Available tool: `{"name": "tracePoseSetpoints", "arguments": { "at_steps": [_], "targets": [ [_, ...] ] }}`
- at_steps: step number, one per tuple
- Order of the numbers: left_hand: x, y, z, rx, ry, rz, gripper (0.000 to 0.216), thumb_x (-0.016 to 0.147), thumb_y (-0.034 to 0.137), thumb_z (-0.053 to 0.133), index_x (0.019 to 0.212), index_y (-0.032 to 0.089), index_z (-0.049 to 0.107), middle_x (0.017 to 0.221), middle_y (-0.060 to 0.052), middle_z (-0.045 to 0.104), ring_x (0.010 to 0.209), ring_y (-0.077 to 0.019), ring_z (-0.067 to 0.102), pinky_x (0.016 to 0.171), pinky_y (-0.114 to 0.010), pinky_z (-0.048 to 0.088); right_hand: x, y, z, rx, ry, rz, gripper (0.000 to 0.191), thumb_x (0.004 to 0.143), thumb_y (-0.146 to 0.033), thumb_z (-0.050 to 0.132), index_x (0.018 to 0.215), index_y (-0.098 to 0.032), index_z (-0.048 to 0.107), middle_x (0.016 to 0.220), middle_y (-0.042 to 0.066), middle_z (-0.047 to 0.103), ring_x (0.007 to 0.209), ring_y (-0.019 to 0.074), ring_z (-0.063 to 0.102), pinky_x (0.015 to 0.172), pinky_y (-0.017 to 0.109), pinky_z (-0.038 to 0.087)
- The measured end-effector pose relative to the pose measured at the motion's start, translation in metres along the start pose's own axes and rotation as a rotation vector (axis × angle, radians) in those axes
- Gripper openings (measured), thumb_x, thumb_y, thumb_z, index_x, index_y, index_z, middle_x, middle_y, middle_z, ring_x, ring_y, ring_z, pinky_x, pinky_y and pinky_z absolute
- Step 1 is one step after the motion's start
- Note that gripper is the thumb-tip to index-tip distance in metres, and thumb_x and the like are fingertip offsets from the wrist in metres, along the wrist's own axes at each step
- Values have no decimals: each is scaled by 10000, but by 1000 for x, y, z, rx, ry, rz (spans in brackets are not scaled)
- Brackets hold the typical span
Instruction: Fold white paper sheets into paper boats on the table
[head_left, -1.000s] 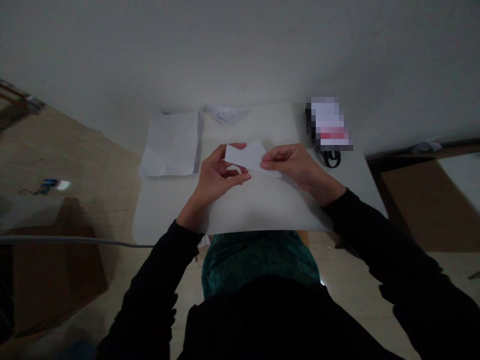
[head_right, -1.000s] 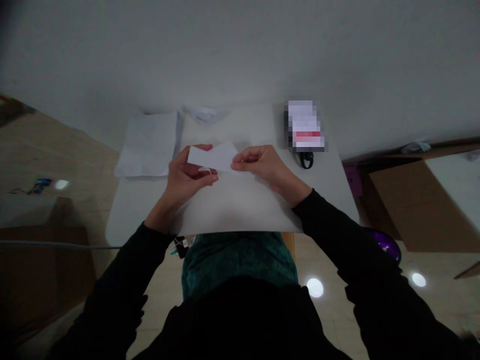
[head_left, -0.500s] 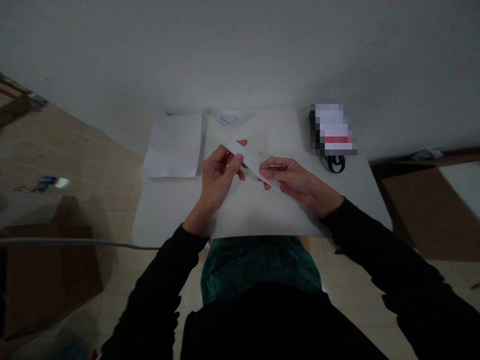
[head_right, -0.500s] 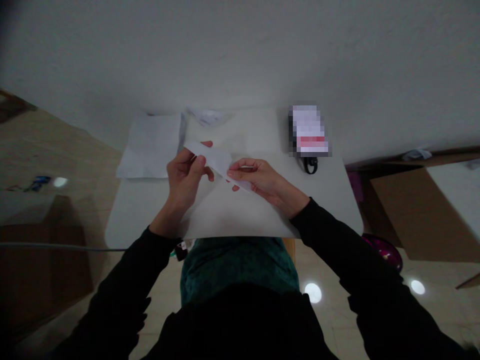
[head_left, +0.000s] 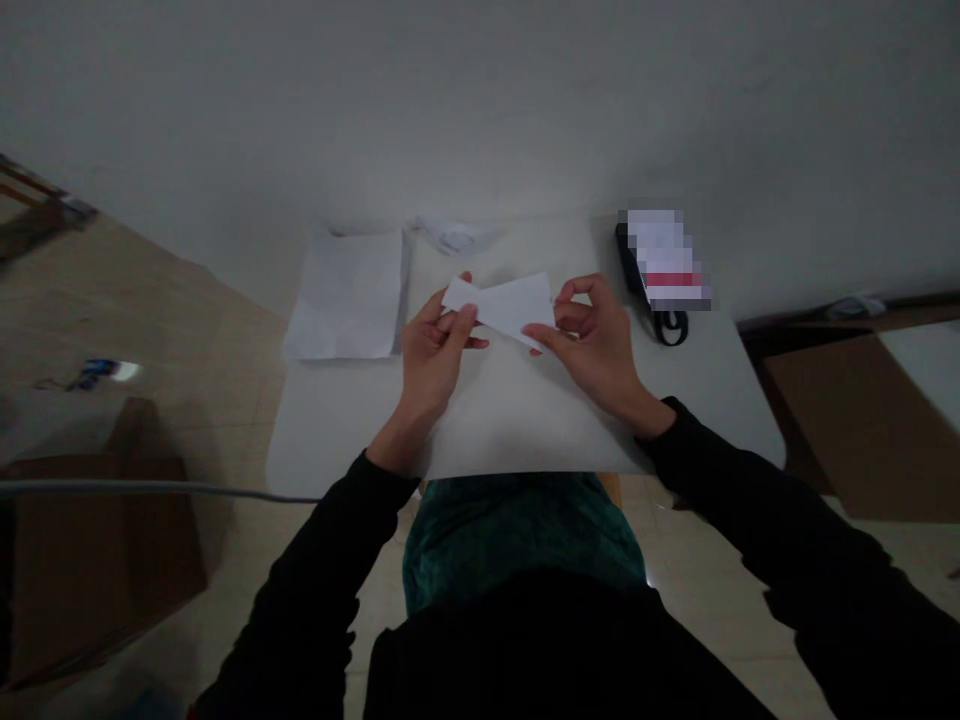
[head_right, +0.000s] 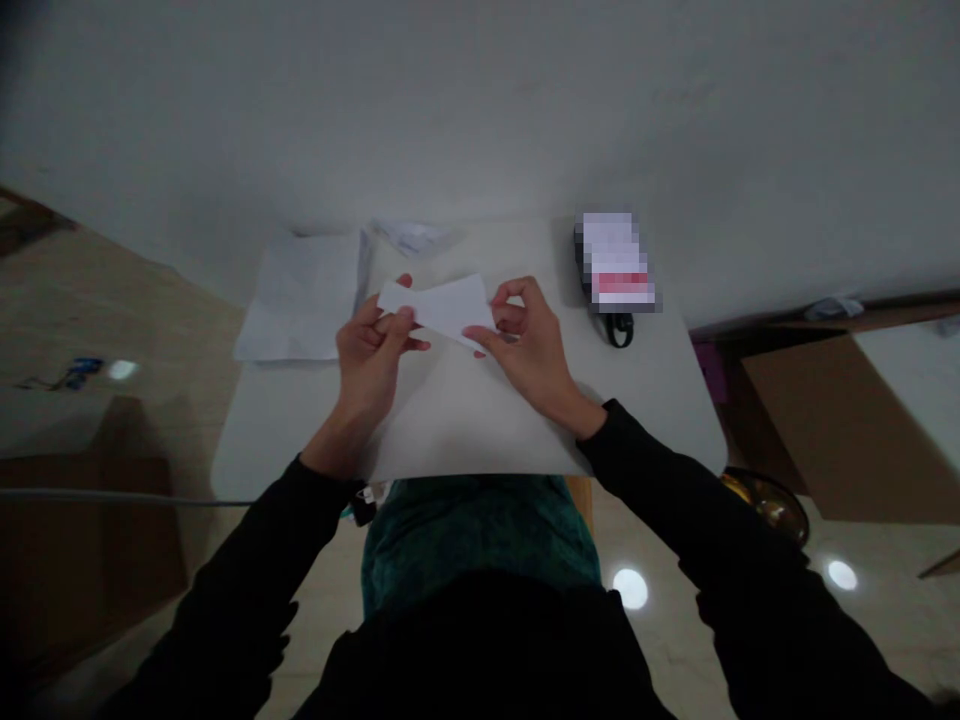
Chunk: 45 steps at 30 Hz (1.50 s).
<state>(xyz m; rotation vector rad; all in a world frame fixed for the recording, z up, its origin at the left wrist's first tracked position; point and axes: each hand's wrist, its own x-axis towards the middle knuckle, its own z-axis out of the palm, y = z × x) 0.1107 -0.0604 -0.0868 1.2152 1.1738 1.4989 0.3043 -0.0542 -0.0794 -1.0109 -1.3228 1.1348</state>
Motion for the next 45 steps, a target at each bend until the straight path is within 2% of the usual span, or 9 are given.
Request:
{"name": "tracePoseSetpoints", "arguments": {
  "at_steps": [5, 11, 14, 17, 22, 28, 34, 39, 45],
  "targets": [
    [0, 0, 4, 28, 78, 9, 431, 819, 607, 760, 848, 177, 743, 785, -42, 769, 753, -155, 772, 532, -183, 562, 5, 8, -5, -74, 152, -112, 500, 728, -514, 876, 1062, -282, 586, 856, -29, 698, 730, 160, 725, 686, 314, 651],
    [37, 25, 9, 178, 226, 130, 532, 973, 683, 493, 1014, 206, 726, 936, -66, 801, 866, -162, 773, 639, -216, 565, 28, 11, -20, -86, 225, -169, 403, 737, -548, 861, 929, -258, 657, 968, 15, 706, 788, 164, 697, 672, 326, 646],
    [64, 47, 8, 289, -163, 66, 564, 976, 679, 491, 1078, 183, 738, 1002, -106, 800, 895, -179, 765, 743, -267, 583, 37, 6, -30, -25, -4, -127, 381, 686, -497, 905, 871, -241, 692, 916, 7, 712, 767, 157, 687, 653, 314, 639],
    [80, 55, 8, 404, -673, -229, 528, 915, 647, 610, 1091, 173, 762, 967, -118, 797, 802, -189, 756, 711, -283, 576, 40, 1, -38, -39, -280, -39, 317, 671, -413, 924, 839, -214, 744, 822, 7, 728, 675, 138, 672, 620, 291, 609],
    [77, 30, 18, 194, -1136, -604, 618, 890, 734, 553, 1094, 181, 740, 1002, -124, 800, 787, -196, 737, 671, -272, 541, 38, 5, -42, -4, -325, 23, 294, 703, -378, 904, 895, -208, 760, 819, 9, 752, 707, 138, 700, 692, 300, 621],
    [64, 12, 20, 118, -1035, -593, 694, 970, 739, 383, 986, 134, 722, 863, -96, 763, 616, -110, 571, 606, -234, 443, 36, 12, -45, -131, -275, -88, 262, 762, -376, 873, 940, -220, 761, 826, 7, 738, 680, 127, 666, 635, 281, 578],
    [63, 11, 16, 167, -932, -537, 712, 937, 773, 429, 1019, 133, 730, 891, -88, 744, 703, -140, 614, 662, -259, 463, 34, 1, -52, -307, -180, -338, 168, 791, -379, 846, 774, -245, 746, 1079, 45, 726, 959, 184, 685, 670, 294, 573],
    [60, 5, 23, 124, -789, -395, 541, 855, 567, 725, 1190, 143, 715, 1133, -122, 759, 902, -189, 678, 768, -272, 503, 37, 6, -49, -212, -9, -151, 337, 737, -449, 857, 651, -213, 631, 898, 28, 694, 825, 163, 667, 599, 274, 557],
    [56, 6, 31, 227, -645, -376, 485, 730, 471, 843, 1070, 134, 765, 986, -92, 774, 768, -161, 659, 636, -242, 476, 38, 3, -51, -37, -23, -8, 459, 650, -387, 927, 1000, -251, 663, 783, -25, 728, 756, 161, 706, 715, 305, 602]
  ]
}}
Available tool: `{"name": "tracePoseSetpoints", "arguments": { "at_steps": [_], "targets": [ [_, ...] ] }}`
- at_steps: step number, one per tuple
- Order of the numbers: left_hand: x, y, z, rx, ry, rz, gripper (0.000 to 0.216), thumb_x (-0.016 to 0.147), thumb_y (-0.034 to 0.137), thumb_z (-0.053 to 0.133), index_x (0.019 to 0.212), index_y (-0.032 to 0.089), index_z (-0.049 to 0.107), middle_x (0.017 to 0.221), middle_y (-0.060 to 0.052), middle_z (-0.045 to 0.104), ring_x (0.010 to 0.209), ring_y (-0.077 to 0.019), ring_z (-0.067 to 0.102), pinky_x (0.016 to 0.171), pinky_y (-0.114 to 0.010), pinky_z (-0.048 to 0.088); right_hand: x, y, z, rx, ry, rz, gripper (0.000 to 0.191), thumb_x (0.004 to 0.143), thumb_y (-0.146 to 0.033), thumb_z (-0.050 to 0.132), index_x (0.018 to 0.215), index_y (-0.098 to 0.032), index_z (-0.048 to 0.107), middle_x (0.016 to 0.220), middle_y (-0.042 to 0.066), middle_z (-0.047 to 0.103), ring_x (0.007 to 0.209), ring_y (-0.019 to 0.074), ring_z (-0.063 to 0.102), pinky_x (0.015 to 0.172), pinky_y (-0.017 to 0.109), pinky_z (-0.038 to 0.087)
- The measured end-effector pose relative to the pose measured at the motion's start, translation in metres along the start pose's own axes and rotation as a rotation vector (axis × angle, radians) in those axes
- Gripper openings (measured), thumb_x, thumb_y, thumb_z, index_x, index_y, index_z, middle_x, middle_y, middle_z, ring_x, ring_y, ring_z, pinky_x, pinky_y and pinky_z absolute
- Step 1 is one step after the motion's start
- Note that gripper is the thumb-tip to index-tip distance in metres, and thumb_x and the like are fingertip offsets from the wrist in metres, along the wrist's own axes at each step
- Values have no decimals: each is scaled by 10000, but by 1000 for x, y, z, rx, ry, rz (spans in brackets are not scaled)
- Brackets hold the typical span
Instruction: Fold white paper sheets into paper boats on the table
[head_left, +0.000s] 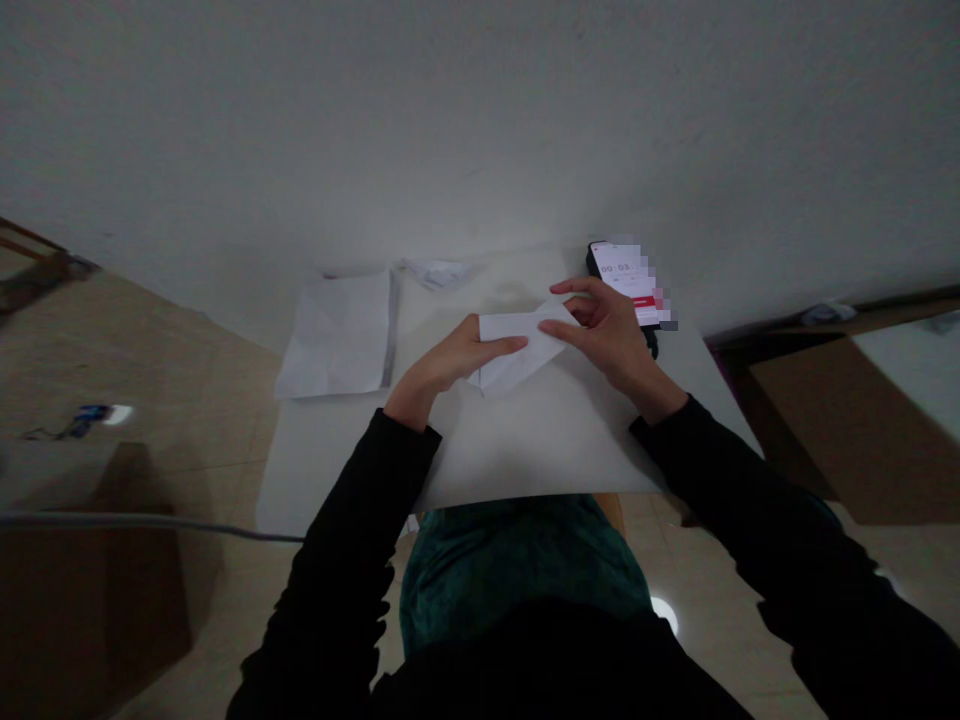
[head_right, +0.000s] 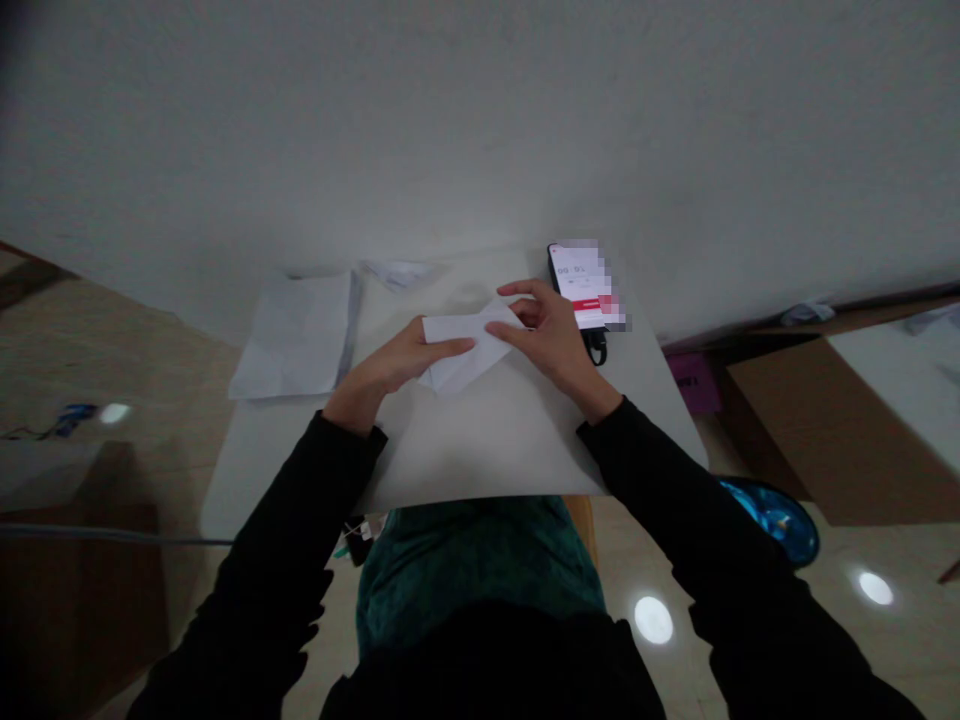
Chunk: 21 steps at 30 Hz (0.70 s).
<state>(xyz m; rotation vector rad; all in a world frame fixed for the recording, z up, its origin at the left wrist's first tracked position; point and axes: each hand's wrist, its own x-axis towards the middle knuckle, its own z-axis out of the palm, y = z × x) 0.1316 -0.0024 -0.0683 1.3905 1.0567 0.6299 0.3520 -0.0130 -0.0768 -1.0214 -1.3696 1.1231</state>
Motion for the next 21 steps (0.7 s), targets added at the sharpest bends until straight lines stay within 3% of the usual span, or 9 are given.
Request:
{"name": "tracePoseSetpoints", "arguments": {
  "at_steps": [5, 10, 17, 21],
  "targets": [
    [2, 5, -2, 113, 135, 149, 378, 707, 468, 852, 856, 131, 764, 789, -42, 736, 656, -123, 615, 551, -216, 428, -2, -4, 0, 69, -93, 61, 333, 690, -465, 910, 830, -221, 732, 832, 15, 756, 725, 143, 699, 703, 281, 611],
    [1, 9, 2, 177, 206, 224, 410, 674, 475, 868, 871, 130, 765, 782, -40, 736, 652, -120, 609, 546, -209, 433, 4, 1, -3, 253, -146, 291, 535, 869, -716, 637, 771, -192, 673, 702, 43, 688, 638, 157, 665, 569, 280, 618],
    [-2, 12, 3, 259, 189, 235, 360, 653, 436, 867, 769, 119, 741, 663, 3, 640, 576, -85, 516, 503, -201, 368, 7, 3, -13, 347, -265, 511, 128, 855, -263, 764, 840, -148, 710, 778, 44, 721, 669, 128, 684, 613, 228, 643],
    [-3, 15, 1, 302, 188, 246, 361, 662, 443, 854, 762, 115, 742, 643, 11, 603, 571, -80, 484, 498, -202, 340, 6, 1, -12, 396, -244, 582, 25, 840, -162, 761, 830, -139, 758, 809, 44, 752, 677, 105, 695, 635, 191, 648]
  ]
}}
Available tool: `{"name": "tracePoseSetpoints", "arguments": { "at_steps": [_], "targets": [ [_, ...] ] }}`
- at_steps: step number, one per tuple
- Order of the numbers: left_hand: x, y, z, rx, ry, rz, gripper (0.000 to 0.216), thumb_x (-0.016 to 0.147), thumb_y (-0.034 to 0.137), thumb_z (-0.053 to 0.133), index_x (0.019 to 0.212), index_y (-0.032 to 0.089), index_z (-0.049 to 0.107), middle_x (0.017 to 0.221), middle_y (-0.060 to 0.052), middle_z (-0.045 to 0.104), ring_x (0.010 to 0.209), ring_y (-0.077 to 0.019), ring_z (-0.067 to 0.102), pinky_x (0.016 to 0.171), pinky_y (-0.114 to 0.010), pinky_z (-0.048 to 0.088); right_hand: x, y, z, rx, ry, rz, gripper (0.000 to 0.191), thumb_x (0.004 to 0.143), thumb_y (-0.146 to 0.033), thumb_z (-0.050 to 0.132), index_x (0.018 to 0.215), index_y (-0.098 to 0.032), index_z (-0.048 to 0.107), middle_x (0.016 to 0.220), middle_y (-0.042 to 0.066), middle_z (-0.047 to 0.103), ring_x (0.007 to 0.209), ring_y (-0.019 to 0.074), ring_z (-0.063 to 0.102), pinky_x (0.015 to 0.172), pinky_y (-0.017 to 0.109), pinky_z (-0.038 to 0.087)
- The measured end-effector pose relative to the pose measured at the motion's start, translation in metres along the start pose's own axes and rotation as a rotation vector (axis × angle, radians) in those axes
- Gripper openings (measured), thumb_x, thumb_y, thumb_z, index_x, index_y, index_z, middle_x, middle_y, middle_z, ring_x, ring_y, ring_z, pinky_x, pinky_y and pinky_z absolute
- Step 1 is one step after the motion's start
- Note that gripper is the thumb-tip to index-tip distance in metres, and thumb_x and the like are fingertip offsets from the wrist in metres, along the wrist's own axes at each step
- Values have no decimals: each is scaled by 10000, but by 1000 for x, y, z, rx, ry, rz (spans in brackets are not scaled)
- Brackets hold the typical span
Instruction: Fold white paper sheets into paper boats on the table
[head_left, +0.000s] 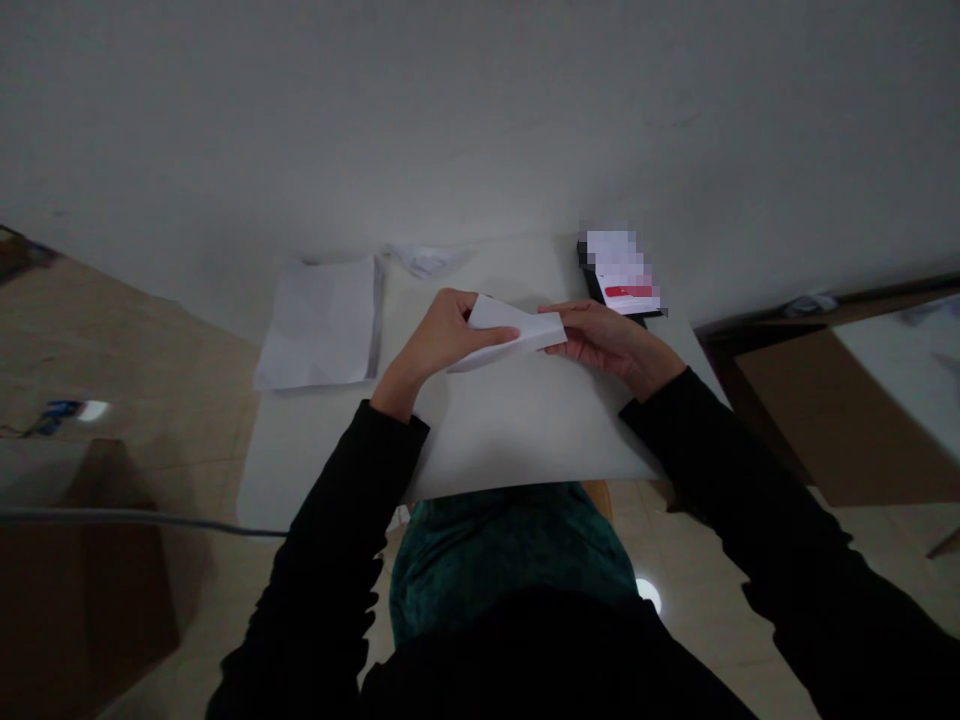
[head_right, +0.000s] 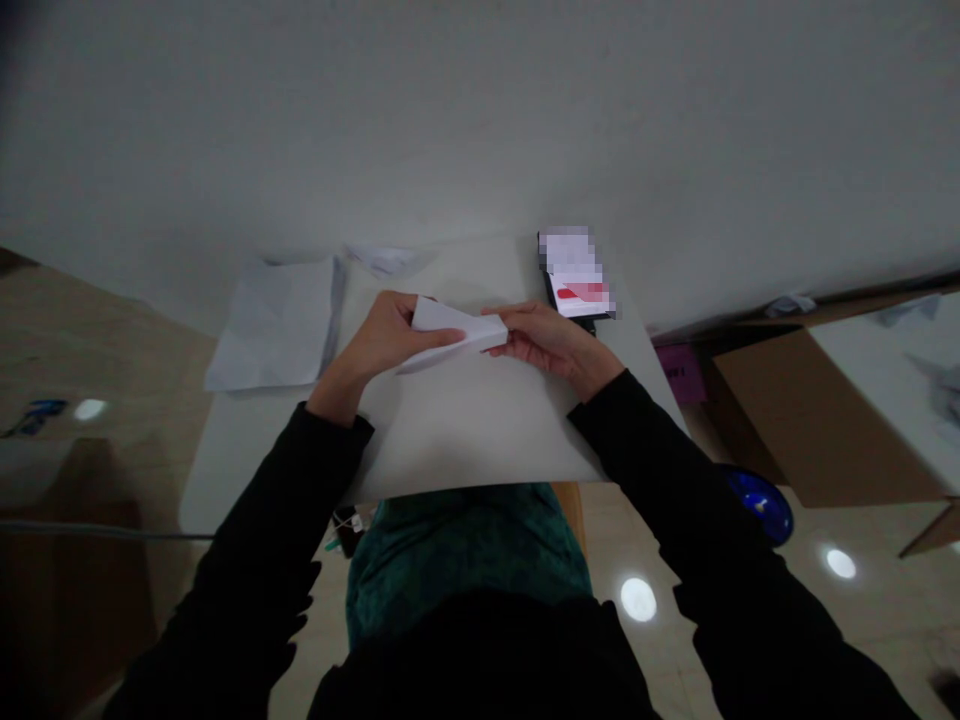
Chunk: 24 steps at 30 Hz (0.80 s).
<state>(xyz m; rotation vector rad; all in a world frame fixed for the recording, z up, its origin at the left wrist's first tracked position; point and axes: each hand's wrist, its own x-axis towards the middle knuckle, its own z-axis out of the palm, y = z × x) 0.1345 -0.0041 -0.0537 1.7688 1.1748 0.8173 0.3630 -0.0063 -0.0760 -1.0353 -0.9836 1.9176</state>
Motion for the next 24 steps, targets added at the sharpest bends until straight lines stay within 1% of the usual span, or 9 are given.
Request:
{"name": "tracePoseSetpoints", "arguments": {
  "at_steps": [8, 12, 14, 16, 18, 20, 21, 22, 24],
  "targets": [
    [2, -3, -2, 51, 9, 48, 410, 755, 506, 768, 626, 135, 652, 572, 23, 500, 537, -74, 402, 472, -216, 258, 2, -1, -1, -13, 26, -12, 98, 816, -188, 825, 730, -160, 787, 789, 39, 773, 672, 86, 702, 662, 158, 646],
    [1, -1, -5, 51, -9, 58, 393, 759, 501, 770, 640, 138, 677, 554, 33, 479, 523, -69, 377, 467, -218, 243, -1, -2, 0, -62, 24, -10, 124, 780, -252, 871, 745, -158, 798, 792, 43, 772, 675, 88, 701, 670, 162, 644],
    [0, 1, -5, 39, -42, 51, 377, 760, 493, 772, 662, 137, 700, 550, 35, 480, 517, -69, 376, 467, -220, 248, -4, -5, 0, -119, 11, -8, 170, 747, -293, 902, 738, -157, 800, 761, 40, 761, 637, 83, 678, 613, 152, 623],
    [0, 1, -6, 34, -71, 42, 368, 758, 489, 774, 670, 137, 707, 543, 37, 476, 510, -69, 375, 465, -220, 248, -7, -8, -1, -198, 5, 5, 215, 709, -336, 927, 731, -160, 804, 688, 31, 732, 562, 75, 627, 496, 147, 565],
    [0, 0, -6, 41, -85, 36, 373, 757, 484, 773, 638, 141, 687, 532, 40, 457, 502, -66, 362, 460, -219, 238, -9, -11, -2, -288, 15, 11, 245, 685, -368, 935, 725, -162, 808, 599, 15, 687, 473, 60, 541, 369, 150, 445],
    [1, -2, -5, 51, -90, 31, 384, 755, 481, 772, 602, 146, 660, 522, 43, 433, 494, -63, 341, 454, -219, 224, -10, -12, -3, -374, 29, -25, 242, 687, -376, 920, 717, -163, 810, 534, -4, 647, 423, 48, 467, 323, 161, 332],
    [1, -3, -5, 54, -92, 29, 386, 754, 481, 770, 598, 148, 655, 522, 43, 428, 493, -62, 337, 453, -218, 219, -10, -12, -2, -412, 32, -62, 229, 693, -372, 908, 713, -164, 812, 521, -10, 641, 420, 47, 456, 332, 170, 314],
    [2, -3, -5, 56, -97, 30, 385, 755, 483, 767, 600, 148, 656, 523, 43, 427, 494, -63, 337, 454, -218, 215, -11, -12, -1, -442, 32, -109, 213, 697, -363, 896, 710, -168, 814, 525, -10, 650, 430, 53, 470, 355, 179, 329],
    [2, -4, -5, 66, -111, 38, 385, 765, 490, 753, 617, 146, 666, 527, 41, 426, 500, -65, 342, 459, -218, 206, -11, -11, 1, -488, 17, -198, 180, 698, -345, 883, 710, -177, 818, 580, 6, 702, 491, 81, 553, 441, 204, 426]
  ]
}}
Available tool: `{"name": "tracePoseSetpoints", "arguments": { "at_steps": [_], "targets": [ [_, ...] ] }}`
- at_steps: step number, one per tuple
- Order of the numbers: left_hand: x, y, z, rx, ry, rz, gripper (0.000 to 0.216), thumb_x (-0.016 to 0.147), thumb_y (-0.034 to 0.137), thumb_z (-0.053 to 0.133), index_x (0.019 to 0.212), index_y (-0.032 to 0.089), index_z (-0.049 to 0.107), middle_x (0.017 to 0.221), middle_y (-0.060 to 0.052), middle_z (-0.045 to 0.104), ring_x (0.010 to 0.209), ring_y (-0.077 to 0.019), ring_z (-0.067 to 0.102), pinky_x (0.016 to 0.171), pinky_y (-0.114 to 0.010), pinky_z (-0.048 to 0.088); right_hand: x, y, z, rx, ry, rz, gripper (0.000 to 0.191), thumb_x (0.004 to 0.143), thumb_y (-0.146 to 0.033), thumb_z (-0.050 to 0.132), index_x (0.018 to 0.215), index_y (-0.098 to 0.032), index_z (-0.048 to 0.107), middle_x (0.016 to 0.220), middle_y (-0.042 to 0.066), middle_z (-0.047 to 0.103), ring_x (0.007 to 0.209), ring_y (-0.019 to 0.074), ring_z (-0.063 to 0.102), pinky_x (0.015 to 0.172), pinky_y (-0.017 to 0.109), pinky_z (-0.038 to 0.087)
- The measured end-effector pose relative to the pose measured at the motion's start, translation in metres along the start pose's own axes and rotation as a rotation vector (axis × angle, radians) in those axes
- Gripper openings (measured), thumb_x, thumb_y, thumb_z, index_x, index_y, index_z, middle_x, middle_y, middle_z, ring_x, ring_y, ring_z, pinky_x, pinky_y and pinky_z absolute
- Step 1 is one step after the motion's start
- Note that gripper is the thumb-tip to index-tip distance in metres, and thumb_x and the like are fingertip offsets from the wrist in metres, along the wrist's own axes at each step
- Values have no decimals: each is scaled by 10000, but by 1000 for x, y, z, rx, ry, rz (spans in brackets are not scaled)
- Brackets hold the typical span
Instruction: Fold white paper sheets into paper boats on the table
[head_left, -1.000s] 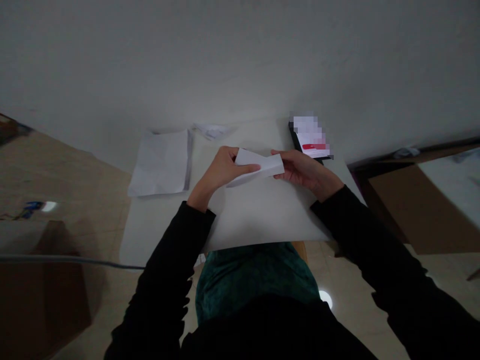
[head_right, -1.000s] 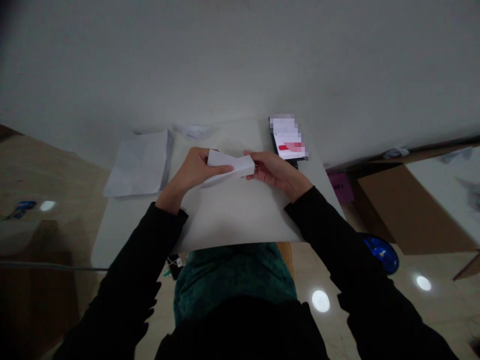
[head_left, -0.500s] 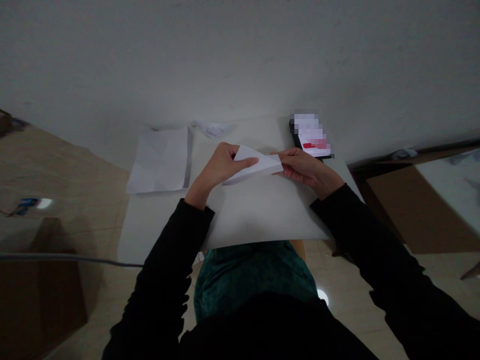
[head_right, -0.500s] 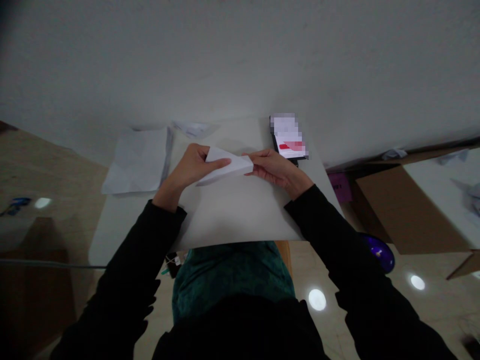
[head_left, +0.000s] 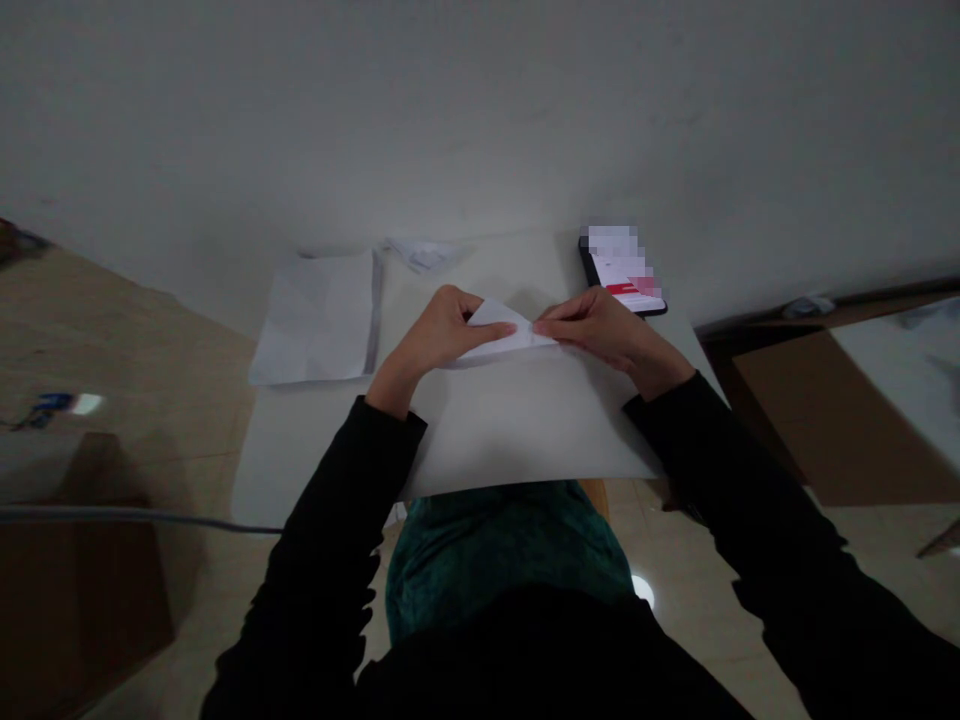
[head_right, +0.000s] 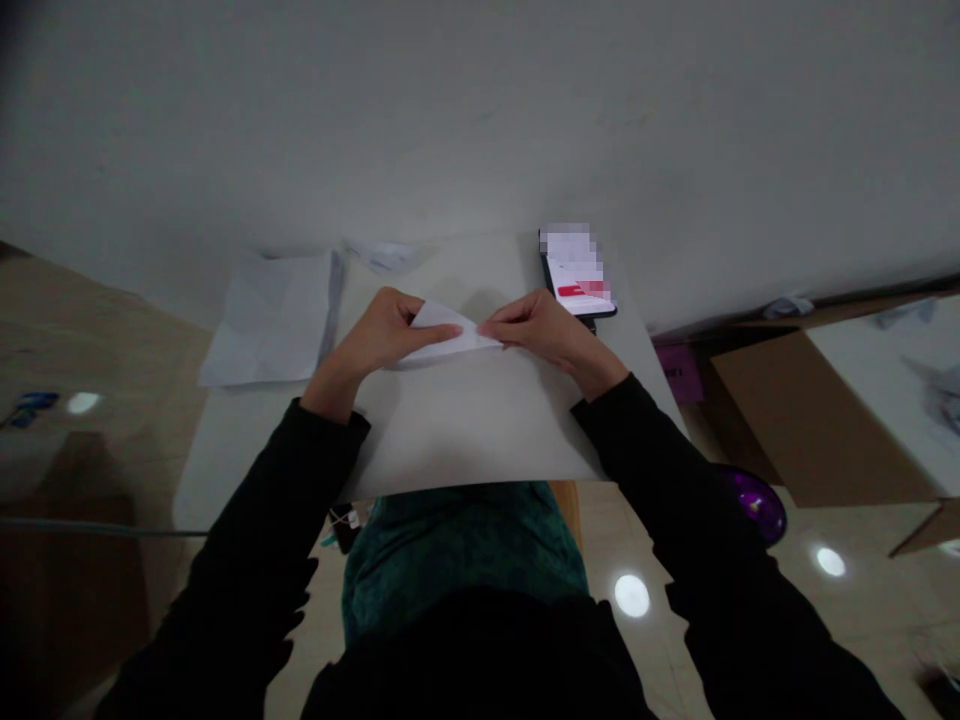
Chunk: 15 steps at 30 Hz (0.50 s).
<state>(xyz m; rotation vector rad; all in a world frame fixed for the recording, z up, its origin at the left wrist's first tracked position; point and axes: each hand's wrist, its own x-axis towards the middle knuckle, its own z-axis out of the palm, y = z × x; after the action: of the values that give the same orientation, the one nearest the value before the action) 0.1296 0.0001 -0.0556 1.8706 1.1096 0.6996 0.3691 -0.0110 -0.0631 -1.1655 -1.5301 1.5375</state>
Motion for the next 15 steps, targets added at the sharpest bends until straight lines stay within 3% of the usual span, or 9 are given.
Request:
{"name": "tracePoseSetpoints", "arguments": {
  "at_steps": [4, 10, 15],
  "targets": [
    [0, 0, 1, 31, -12, 14, 393, 781, 493, 732, 606, 149, 654, 518, 44, 389, 500, -67, 321, 469, -231, 183, 1, 3, 4, -39, -4, -97, 197, 673, -345, 905, 688, -175, 809, 662, 45, 753, 584, 126, 660, 585, 254, 549],
    [1, -3, 3, 69, 88, 34, 442, 796, 509, 722, 563, 153, 604, 516, 44, 373, 501, -70, 309, 485, -252, 180, 2, 10, 3, 39, -7, -11, 371, 657, -470, 924, 753, -133, 805, 644, 80, 756, 526, 155, 697, 531, 264, 592],
    [1, -4, 4, 274, 125, 93, 345, 829, 513, 723, 788, 173, 761, 625, 8, 616, 578, -121, 510, 562, -257, 329, 3, 11, 5, -33, 39, -73, 334, 655, -438, 920, 721, -133, 801, 613, 68, 746, 470, 135, 661, 461, 236, 553]
  ]
}}
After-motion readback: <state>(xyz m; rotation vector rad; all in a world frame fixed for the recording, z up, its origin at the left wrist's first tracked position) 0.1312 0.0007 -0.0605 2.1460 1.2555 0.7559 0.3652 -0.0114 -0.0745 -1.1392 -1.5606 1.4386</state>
